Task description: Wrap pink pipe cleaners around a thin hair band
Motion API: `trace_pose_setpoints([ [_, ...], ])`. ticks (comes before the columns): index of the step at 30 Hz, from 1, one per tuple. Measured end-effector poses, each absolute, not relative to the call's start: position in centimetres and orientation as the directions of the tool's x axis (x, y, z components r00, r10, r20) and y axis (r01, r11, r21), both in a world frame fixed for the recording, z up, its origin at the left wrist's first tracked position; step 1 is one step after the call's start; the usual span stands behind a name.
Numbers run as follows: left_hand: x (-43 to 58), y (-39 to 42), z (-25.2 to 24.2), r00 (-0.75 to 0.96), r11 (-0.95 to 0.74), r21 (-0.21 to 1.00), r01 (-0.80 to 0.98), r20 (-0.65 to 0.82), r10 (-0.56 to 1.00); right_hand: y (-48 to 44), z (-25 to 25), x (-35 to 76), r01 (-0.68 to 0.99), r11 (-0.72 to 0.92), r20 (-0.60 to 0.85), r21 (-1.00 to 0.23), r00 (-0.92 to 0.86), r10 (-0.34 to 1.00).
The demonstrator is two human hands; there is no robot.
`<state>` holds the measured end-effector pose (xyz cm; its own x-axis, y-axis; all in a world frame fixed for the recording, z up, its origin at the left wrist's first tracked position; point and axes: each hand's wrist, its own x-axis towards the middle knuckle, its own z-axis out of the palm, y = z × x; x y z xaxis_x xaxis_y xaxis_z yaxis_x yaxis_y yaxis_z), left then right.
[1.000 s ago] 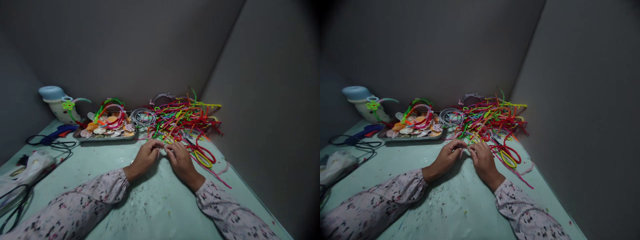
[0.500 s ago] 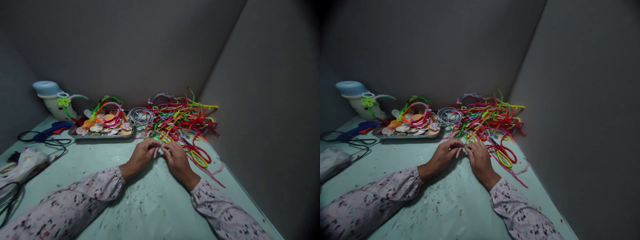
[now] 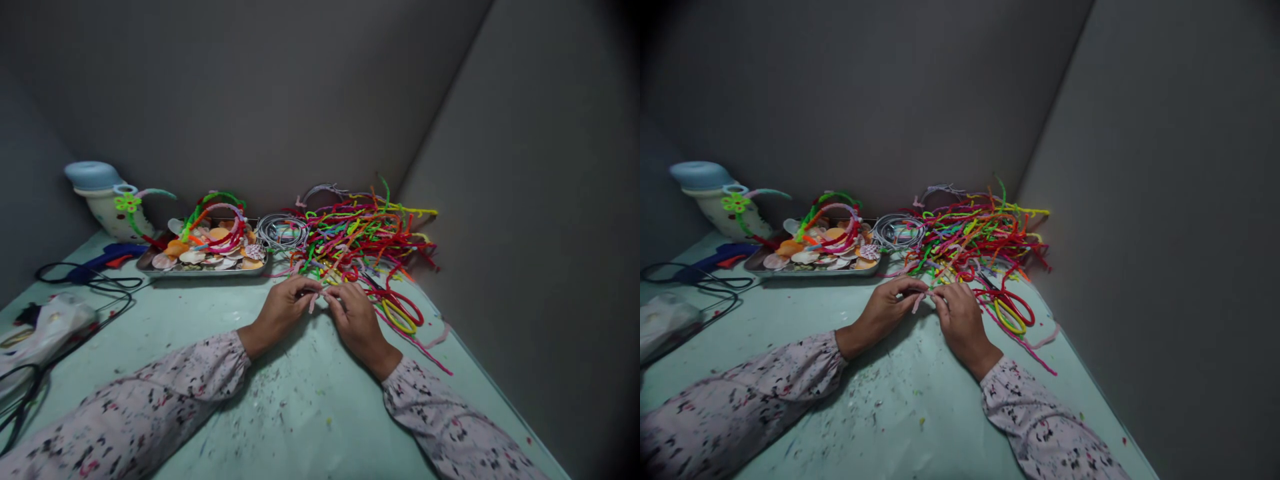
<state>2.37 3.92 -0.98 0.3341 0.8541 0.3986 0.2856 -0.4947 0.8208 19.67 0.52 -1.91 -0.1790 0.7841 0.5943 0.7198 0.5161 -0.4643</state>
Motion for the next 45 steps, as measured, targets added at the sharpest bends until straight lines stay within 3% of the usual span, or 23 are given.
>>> trace_pose_setpoints([
  [26, 2.2, 4.2, -0.7, 0.369, -0.512, 0.784, 0.351, 0.386, 0.845, 0.5, -2.1, 19.8, 0.728, 0.511, 0.595, -0.456, -0.178, 0.784],
  [45, 2.5, 3.5, 0.0, 0.319, -0.296, 0.929, 0.223, 0.217, 0.922, 0.4, -1.9, 19.7, 0.717, 0.526, 0.574, -0.457, -0.214, 0.791],
])
